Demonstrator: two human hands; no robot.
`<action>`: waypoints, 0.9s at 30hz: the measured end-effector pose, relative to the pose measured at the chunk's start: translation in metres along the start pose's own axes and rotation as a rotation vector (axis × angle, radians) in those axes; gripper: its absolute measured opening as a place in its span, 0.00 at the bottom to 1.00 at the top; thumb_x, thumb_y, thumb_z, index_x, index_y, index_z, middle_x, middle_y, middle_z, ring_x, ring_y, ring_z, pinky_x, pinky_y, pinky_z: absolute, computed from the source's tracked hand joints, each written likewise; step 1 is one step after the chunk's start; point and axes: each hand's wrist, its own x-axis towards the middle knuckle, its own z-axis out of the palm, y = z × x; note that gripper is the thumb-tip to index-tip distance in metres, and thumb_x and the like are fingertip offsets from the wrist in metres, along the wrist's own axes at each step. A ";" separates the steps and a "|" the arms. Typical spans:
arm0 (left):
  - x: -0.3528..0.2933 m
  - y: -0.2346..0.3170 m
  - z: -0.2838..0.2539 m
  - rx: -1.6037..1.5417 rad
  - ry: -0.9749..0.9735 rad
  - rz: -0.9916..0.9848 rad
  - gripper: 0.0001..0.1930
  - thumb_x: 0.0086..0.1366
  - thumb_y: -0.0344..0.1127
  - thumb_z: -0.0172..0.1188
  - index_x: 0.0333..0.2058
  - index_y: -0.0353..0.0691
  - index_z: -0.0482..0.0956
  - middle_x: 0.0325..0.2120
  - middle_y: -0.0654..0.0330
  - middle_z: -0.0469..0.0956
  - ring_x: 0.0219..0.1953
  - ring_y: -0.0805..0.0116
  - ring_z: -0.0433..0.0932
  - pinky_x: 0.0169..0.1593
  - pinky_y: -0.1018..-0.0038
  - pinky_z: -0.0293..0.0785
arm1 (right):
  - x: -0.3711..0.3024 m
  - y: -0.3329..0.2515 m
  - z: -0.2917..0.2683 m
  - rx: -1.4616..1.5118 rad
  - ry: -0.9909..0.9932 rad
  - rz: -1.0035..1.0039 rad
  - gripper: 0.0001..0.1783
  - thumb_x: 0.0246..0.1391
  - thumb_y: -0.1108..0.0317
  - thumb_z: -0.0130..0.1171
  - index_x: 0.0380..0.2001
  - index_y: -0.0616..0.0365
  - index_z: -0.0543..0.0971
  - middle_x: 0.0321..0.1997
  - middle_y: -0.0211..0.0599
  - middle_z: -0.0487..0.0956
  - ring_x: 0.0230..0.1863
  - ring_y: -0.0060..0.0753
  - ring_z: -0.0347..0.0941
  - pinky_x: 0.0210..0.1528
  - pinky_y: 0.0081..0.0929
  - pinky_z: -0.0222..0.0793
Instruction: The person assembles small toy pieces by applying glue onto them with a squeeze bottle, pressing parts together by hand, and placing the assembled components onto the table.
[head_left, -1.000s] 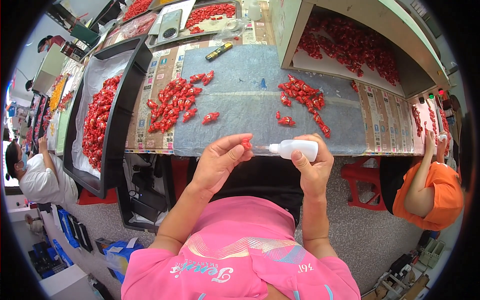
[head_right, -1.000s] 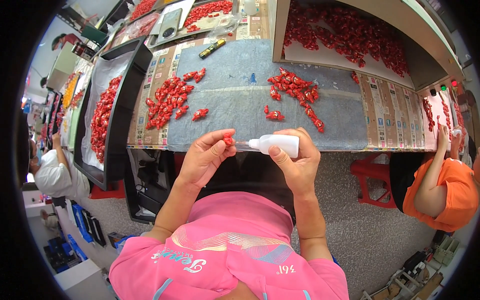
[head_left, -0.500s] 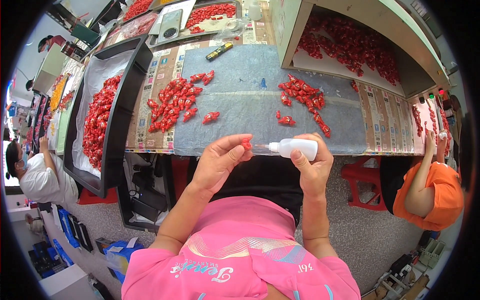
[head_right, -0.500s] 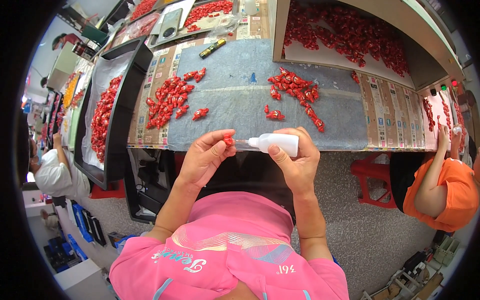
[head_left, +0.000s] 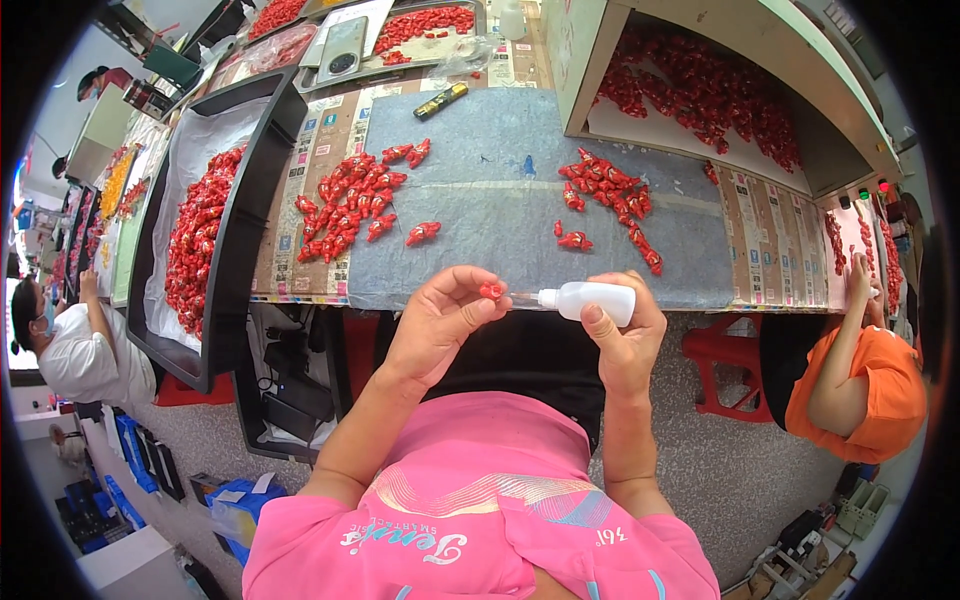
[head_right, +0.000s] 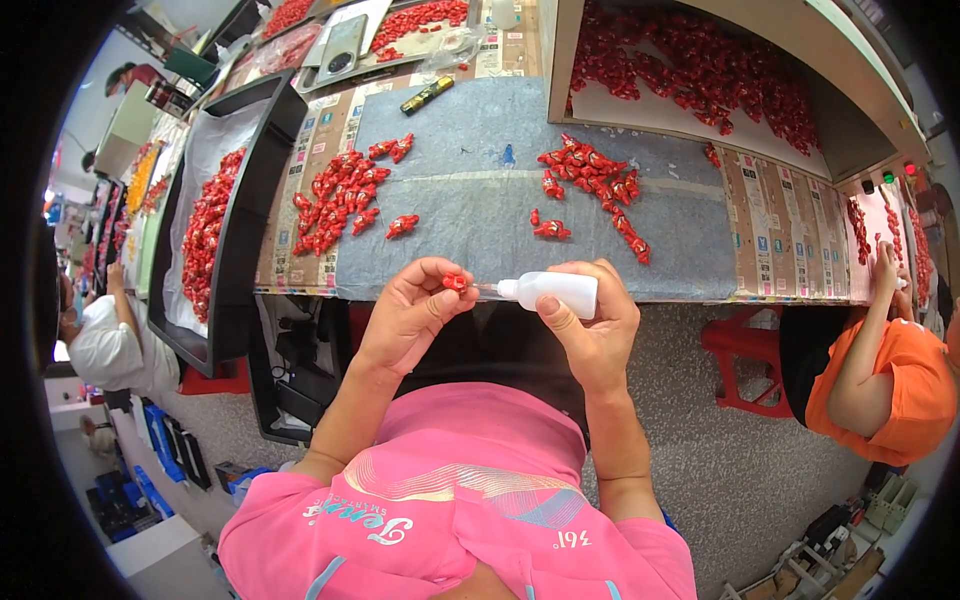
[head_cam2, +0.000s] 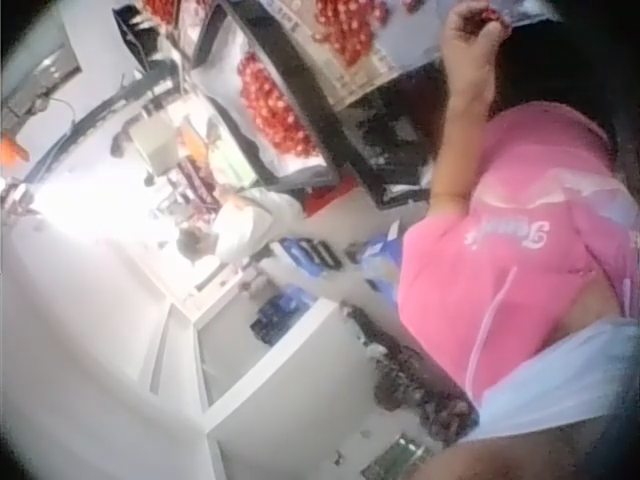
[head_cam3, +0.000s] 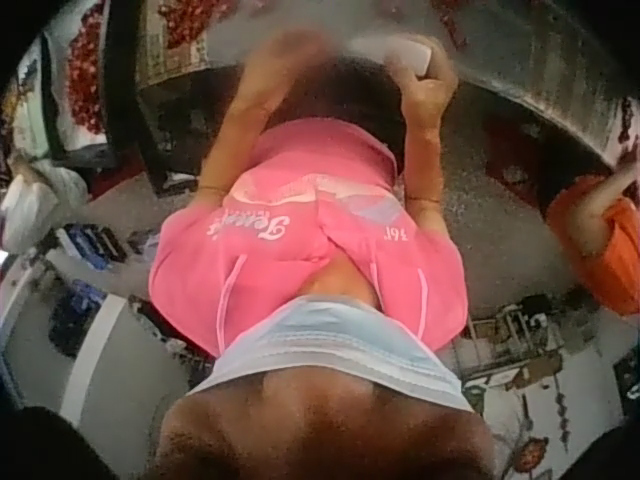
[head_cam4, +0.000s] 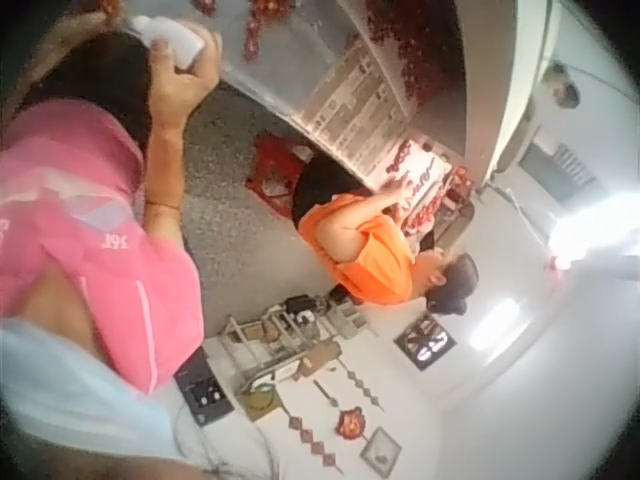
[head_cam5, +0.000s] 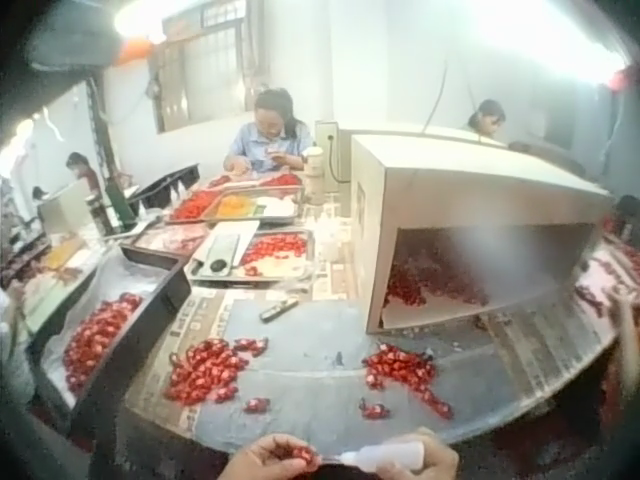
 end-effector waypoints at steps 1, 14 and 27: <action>0.000 0.000 0.000 -0.006 -0.002 0.000 0.12 0.59 0.22 0.60 0.42 0.36 0.73 0.40 0.57 0.77 0.42 0.67 0.78 0.51 0.72 0.75 | -0.001 0.000 0.000 -0.001 0.004 0.005 0.17 0.46 0.63 0.70 0.35 0.63 0.77 0.30 0.28 0.71 0.30 0.18 0.67 0.30 0.16 0.61; 0.000 -0.004 -0.002 -0.015 -0.011 0.040 0.12 0.58 0.20 0.60 0.41 0.36 0.73 0.42 0.57 0.75 0.46 0.65 0.77 0.54 0.70 0.74 | -0.003 -0.004 0.003 -0.012 -0.002 -0.006 0.17 0.46 0.64 0.70 0.34 0.63 0.78 0.31 0.29 0.71 0.31 0.18 0.68 0.31 0.16 0.62; 0.001 -0.004 -0.003 -0.014 -0.018 0.027 0.13 0.58 0.21 0.60 0.42 0.35 0.72 0.42 0.56 0.75 0.47 0.64 0.77 0.54 0.70 0.74 | -0.002 -0.002 0.005 0.022 -0.009 0.001 0.17 0.46 0.64 0.70 0.35 0.62 0.78 0.32 0.29 0.71 0.31 0.18 0.68 0.31 0.16 0.62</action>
